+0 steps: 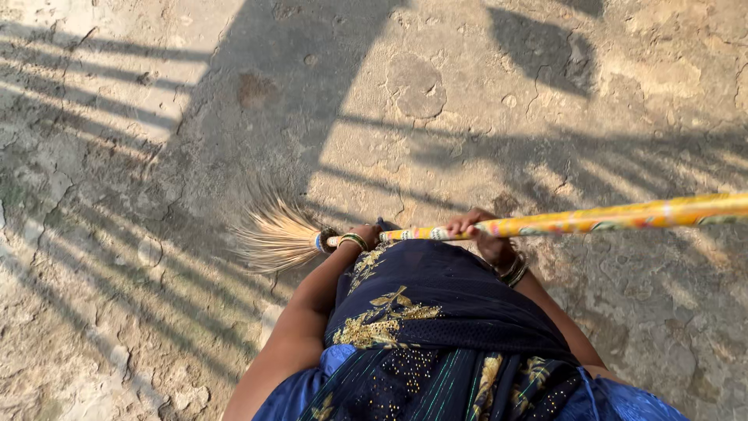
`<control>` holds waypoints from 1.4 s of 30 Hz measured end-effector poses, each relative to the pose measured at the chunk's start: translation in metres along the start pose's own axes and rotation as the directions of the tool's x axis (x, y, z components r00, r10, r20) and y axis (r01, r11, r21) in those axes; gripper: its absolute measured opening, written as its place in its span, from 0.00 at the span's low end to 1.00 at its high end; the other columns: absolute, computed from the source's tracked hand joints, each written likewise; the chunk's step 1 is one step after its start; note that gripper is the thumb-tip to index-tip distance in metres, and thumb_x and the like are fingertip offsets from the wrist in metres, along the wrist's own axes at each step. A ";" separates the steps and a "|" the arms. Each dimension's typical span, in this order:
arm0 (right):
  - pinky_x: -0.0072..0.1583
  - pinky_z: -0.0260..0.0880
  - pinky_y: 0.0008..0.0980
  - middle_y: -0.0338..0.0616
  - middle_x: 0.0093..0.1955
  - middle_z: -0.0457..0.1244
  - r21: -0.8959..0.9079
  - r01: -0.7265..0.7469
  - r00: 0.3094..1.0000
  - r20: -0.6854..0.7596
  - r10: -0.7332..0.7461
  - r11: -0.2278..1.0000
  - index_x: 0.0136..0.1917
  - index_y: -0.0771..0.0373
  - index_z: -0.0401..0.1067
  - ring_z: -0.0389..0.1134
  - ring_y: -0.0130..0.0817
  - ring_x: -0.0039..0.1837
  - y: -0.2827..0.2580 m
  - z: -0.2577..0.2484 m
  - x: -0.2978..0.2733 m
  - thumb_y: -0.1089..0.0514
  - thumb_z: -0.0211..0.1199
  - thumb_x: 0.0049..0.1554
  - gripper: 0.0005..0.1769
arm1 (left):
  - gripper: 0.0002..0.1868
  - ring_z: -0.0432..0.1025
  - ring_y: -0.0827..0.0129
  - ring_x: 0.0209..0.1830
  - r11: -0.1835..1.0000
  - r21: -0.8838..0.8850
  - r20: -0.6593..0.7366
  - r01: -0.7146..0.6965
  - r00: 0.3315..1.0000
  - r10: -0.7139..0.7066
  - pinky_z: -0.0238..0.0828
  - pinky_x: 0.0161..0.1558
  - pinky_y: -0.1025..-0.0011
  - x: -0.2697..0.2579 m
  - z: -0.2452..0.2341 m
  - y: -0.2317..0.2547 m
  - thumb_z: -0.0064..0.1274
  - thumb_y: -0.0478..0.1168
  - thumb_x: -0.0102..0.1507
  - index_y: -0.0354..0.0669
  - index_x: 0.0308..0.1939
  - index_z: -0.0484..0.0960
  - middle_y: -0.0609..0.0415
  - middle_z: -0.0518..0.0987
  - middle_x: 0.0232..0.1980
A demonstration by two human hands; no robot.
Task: The person sweeps a concrete outdoor ground area by hand using a long-handled broom. They walk across the surface while making repeated strokes with the broom to move debris.
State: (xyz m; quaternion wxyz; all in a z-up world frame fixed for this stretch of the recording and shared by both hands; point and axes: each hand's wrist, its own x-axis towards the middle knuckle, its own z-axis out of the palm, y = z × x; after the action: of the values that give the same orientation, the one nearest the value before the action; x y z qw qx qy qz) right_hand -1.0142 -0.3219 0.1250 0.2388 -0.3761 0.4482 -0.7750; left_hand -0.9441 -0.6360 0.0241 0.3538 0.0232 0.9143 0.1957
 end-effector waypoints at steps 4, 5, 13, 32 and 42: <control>0.65 0.74 0.53 0.48 0.47 0.71 0.153 -0.016 0.959 -0.277 0.058 0.988 0.48 0.61 0.74 0.73 0.46 0.58 -0.019 -0.047 0.031 0.52 0.66 0.63 0.10 | 0.14 0.79 0.54 0.51 0.987 0.158 0.051 0.025 0.998 -0.034 0.65 0.62 0.46 0.015 -0.071 0.005 0.58 0.45 0.59 0.50 0.48 0.86 0.48 0.84 0.49; 0.66 0.71 0.52 0.48 0.48 0.70 0.300 -0.084 0.922 -0.339 0.189 0.950 0.47 0.60 0.73 0.71 0.49 0.61 -0.028 -0.057 0.044 0.50 0.68 0.60 0.12 | 0.14 0.79 0.55 0.50 0.983 0.180 0.043 0.033 0.998 -0.042 0.65 0.63 0.46 0.014 -0.096 0.008 0.60 0.45 0.57 0.51 0.46 0.87 0.49 0.85 0.48; 0.69 0.67 0.57 0.48 0.49 0.68 0.418 0.030 0.881 -0.441 0.174 0.908 0.48 0.59 0.71 0.69 0.52 0.63 -0.054 -0.063 0.101 0.47 0.68 0.63 0.15 | 0.09 0.79 0.58 0.38 0.996 -0.008 -0.251 0.088 0.964 -0.087 0.70 0.56 0.55 0.018 -0.175 -0.020 0.55 0.48 0.59 0.56 0.40 0.86 0.53 0.85 0.37; 0.70 0.67 0.56 0.49 0.48 0.69 0.131 -0.035 0.920 -0.383 0.083 0.991 0.48 0.62 0.72 0.71 0.47 0.60 -0.005 -0.068 0.267 0.44 0.66 0.64 0.18 | 0.16 0.81 0.55 0.48 0.981 0.139 0.119 -0.134 0.986 0.118 0.76 0.52 0.56 0.131 -0.277 -0.110 0.62 0.52 0.56 0.55 0.46 0.86 0.51 0.85 0.47; 0.67 0.68 0.55 0.51 0.46 0.70 0.056 0.120 0.930 -0.354 -0.093 0.991 0.49 0.62 0.73 0.73 0.47 0.55 -0.031 -0.031 0.363 0.41 0.60 0.69 0.21 | 0.21 0.80 0.59 0.43 0.909 0.272 0.183 -0.316 0.944 0.274 0.78 0.46 0.60 0.085 -0.427 -0.161 0.68 0.48 0.51 0.56 0.48 0.85 0.54 0.86 0.42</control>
State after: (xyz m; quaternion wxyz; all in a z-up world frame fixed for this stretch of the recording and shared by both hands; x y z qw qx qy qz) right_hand -1.2584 -0.5473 0.2764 0.1268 -0.2462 0.4325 -0.8581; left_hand -1.2722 -0.9143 0.1970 0.3759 0.2279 0.8920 0.1052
